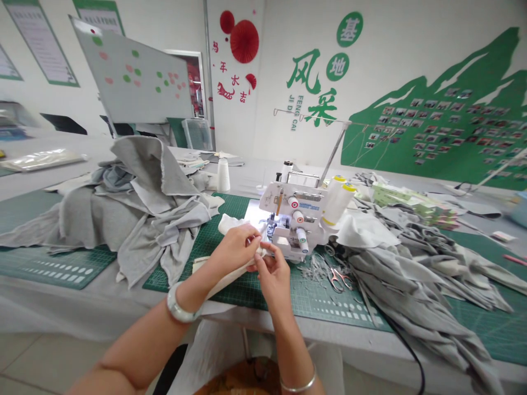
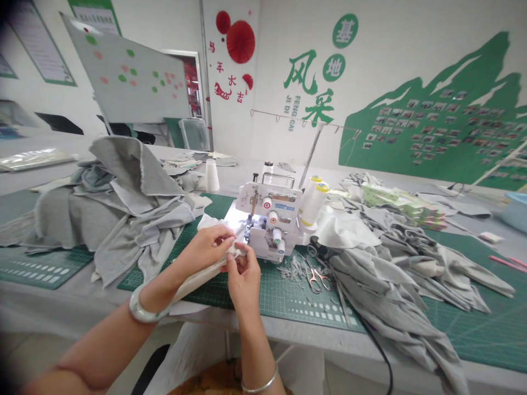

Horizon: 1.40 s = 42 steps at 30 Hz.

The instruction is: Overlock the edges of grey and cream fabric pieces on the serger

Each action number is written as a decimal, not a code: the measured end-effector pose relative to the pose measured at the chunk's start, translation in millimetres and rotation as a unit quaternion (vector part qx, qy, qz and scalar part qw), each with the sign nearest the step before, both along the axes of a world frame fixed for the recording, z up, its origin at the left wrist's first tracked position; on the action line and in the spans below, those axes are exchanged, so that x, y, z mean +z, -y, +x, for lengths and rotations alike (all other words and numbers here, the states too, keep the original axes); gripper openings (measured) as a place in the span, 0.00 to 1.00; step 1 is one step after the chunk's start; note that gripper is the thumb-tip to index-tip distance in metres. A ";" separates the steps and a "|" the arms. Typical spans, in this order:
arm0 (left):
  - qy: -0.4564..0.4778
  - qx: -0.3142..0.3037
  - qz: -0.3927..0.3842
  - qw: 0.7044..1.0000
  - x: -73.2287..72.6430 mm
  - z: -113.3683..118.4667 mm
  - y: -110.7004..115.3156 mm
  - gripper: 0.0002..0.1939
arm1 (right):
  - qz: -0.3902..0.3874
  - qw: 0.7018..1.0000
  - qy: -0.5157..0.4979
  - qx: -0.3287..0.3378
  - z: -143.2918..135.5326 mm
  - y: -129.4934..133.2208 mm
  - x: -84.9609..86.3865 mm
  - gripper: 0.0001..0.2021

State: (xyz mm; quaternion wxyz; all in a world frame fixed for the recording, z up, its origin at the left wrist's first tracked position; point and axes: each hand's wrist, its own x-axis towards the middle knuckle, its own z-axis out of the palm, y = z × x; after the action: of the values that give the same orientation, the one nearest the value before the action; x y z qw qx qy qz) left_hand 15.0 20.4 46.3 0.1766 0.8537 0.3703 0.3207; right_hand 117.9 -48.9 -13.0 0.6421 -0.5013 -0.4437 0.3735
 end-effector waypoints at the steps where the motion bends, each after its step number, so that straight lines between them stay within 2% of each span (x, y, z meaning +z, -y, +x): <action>1: 0.011 0.020 -0.006 1.000 0.2 1.5 -7.1 0.09 | 0.000 1.000 -0.006 -0.006 -0.1 -1.7 -0.8 0.15; 5: -0.046 0.046 0.001 0.998 0.3 10.8 -35.4 0.11 | -0.009 1.000 -0.004 -0.021 0.8 -4.7 -2.7 0.11; 8: -0.110 0.058 0.007 0.992 -0.7 16.9 -46.2 0.14 | -0.023 0.999 -0.011 -0.023 2.8 -3.2 -2.3 0.10; 13: -0.159 0.088 0.023 0.983 -2.8 18.3 -44.5 0.10 | -0.030 0.999 -0.001 -0.043 6.8 1.4 -1.0 0.09; 20: -0.175 0.086 0.061 0.979 -7.3 13.5 -37.8 0.14 | -0.016 0.990 0.096 -0.106 15.0 10.7 -1.6 0.02; 23: -0.165 0.067 0.124 0.976 -12.4 15.6 -34.2 0.14 | -0.013 0.989 0.112 -0.098 16.6 12.2 -5.9 0.04; 25: -0.144 0.033 0.160 0.976 -16.2 18.5 -31.6 0.12 | -0.008 0.989 0.112 -0.096 15.9 11.8 -9.6 0.07; 28: -0.122 -0.003 0.167 0.978 -21.4 21.9 -28.8 0.13 | -0.008 0.986 0.119 -0.112 13.5 11.1 -12.3 0.10; 31: -0.112 -0.002 0.172 0.979 -24.2 21.0 -28.8 0.13 | -0.014 0.980 0.147 -0.135 11.6 11.5 -9.0 0.06; 33: -0.117 -0.013 0.178 0.977 -23.1 18.2 -30.4 0.13 | -0.012 0.978 0.159 -0.137 10.1 12.4 -4.8 0.04; 38: -0.161 -0.065 0.176 0.969 -11.8 9.2 -35.0 0.12 | -0.014 0.980 0.179 -0.086 0.3 16.8 2.6 0.08; 42: -0.199 -0.061 0.177 0.962 -4.5 6.5 -33.0 0.11 | -0.010 0.972 0.216 -0.094 -7.4 20.7 1.8 0.13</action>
State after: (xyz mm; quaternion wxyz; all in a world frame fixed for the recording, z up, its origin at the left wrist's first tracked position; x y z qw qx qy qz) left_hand 21.5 53.4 41.8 -0.0348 0.9390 0.2824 0.1933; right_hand 110.4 -69.6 -11.2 0.5584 -0.6156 -0.5192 0.1991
